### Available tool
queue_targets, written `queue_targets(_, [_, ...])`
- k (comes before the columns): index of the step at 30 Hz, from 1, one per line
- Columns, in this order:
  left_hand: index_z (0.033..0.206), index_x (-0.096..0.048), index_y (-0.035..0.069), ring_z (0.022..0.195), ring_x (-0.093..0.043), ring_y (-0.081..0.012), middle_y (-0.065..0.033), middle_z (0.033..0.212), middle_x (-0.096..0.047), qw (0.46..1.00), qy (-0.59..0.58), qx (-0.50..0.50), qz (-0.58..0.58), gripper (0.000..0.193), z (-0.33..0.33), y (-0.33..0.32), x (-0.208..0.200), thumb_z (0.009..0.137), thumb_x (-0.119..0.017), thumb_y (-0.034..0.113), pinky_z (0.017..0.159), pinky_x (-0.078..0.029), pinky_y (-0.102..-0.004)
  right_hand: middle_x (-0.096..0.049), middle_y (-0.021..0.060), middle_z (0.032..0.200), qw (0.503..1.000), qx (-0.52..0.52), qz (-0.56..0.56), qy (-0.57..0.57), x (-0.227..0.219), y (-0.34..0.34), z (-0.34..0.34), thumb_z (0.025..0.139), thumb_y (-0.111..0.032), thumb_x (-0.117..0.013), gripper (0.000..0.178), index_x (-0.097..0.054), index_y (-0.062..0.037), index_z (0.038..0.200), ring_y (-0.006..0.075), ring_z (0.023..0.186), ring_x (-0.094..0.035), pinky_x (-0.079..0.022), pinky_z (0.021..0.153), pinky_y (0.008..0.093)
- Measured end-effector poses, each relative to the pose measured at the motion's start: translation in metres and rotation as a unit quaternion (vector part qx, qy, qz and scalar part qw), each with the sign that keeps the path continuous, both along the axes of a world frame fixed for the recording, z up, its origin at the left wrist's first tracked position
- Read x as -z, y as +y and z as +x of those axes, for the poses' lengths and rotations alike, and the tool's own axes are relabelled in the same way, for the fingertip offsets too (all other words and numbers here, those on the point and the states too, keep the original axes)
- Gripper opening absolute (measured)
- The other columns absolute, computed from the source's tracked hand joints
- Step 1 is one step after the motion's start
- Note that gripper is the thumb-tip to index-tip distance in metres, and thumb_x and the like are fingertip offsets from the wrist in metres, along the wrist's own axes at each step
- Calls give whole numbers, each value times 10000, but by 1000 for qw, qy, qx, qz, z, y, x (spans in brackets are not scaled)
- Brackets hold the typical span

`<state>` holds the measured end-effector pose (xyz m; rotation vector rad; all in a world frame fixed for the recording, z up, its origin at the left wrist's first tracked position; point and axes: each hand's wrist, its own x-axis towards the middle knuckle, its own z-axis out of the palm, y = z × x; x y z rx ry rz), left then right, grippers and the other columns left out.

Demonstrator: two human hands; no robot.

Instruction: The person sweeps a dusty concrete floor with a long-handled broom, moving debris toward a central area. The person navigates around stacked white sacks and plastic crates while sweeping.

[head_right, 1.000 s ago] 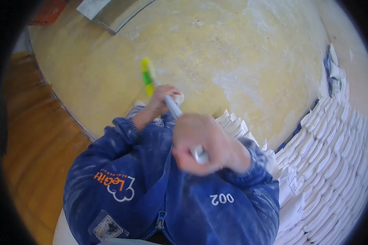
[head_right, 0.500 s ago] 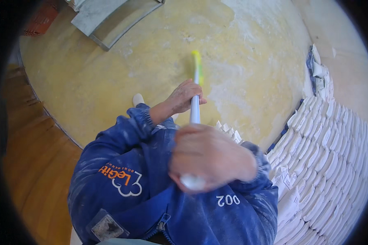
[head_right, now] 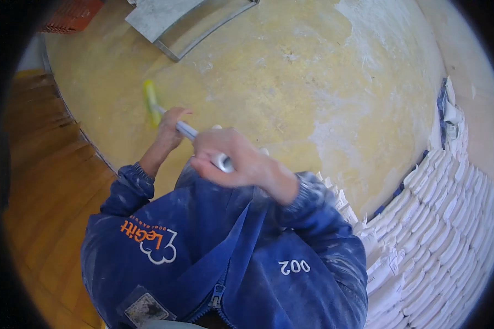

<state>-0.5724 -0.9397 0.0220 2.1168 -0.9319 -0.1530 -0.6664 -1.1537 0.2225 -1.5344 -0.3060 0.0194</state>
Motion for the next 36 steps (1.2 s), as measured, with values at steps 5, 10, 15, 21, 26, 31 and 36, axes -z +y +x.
queue_targets(5, [812,-636,120,831,-620,-314,-81,795,-631,960,113,143,-211,130,-41,-102,-37,694,-688,129,728,-477,-428,-557,85,647,988,-91,-125,-6,-93,-17,-4,761,-49,-646,142,-558,-62,650,296,586,-552,-424,563,402])
queue_targets(10, [768,-598,150,809,-618,-288,-61,778,-624,961,109,218,-129,71,-44,-187,14,747,-636,206,742,-454,-440,-593,137,682,951,-50,-273,137,-51,-17,-1,726,-89,-656,87,-584,-46,703,352,643,-582,-458,603,422])
queue_targets(15, [785,-595,155,796,-619,-284,-67,775,-621,927,159,258,-220,92,2,-222,12,739,-649,214,727,-463,-433,-620,144,714,935,-55,-341,78,-27,-19,35,737,-141,-670,120,-597,-46,739,362,662,-601,-473,610,434])
queue_targets(21, [799,-586,120,713,-619,-325,-99,722,-609,948,97,268,-140,107,17,-177,-118,744,-679,115,617,-483,-402,-591,96,656,968,-47,-106,-224,-169,-66,25,766,-59,-661,119,-588,-50,672,259,596,-592,-445,517,358])
queue_targets(26, [845,-581,77,739,-627,-392,-175,749,-620,974,161,129,98,142,76,-143,-74,828,-630,209,642,-488,-466,-579,95,660,992,28,-76,-101,-94,-132,64,820,-44,-634,155,-580,-54,675,250,591,-572,-430,529,347])
queue_targets(31, [867,-566,56,724,-604,-342,-112,758,-592,984,167,64,-25,144,104,-197,5,760,-626,-19,627,-463,-398,-546,108,655,998,12,7,55,-8,-197,98,811,-12,-616,181,-517,-1,660,227,596,-502,-394,564,338])
queue_targets(36, [826,-571,65,709,-569,-255,-99,764,-574,952,184,183,-161,139,74,-380,-5,732,-644,-6,631,-450,-352,-566,78,625,994,26,-98,33,-82,-317,82,743,-7,-649,153,-540,-51,644,212,530,-538,-395,525,338])
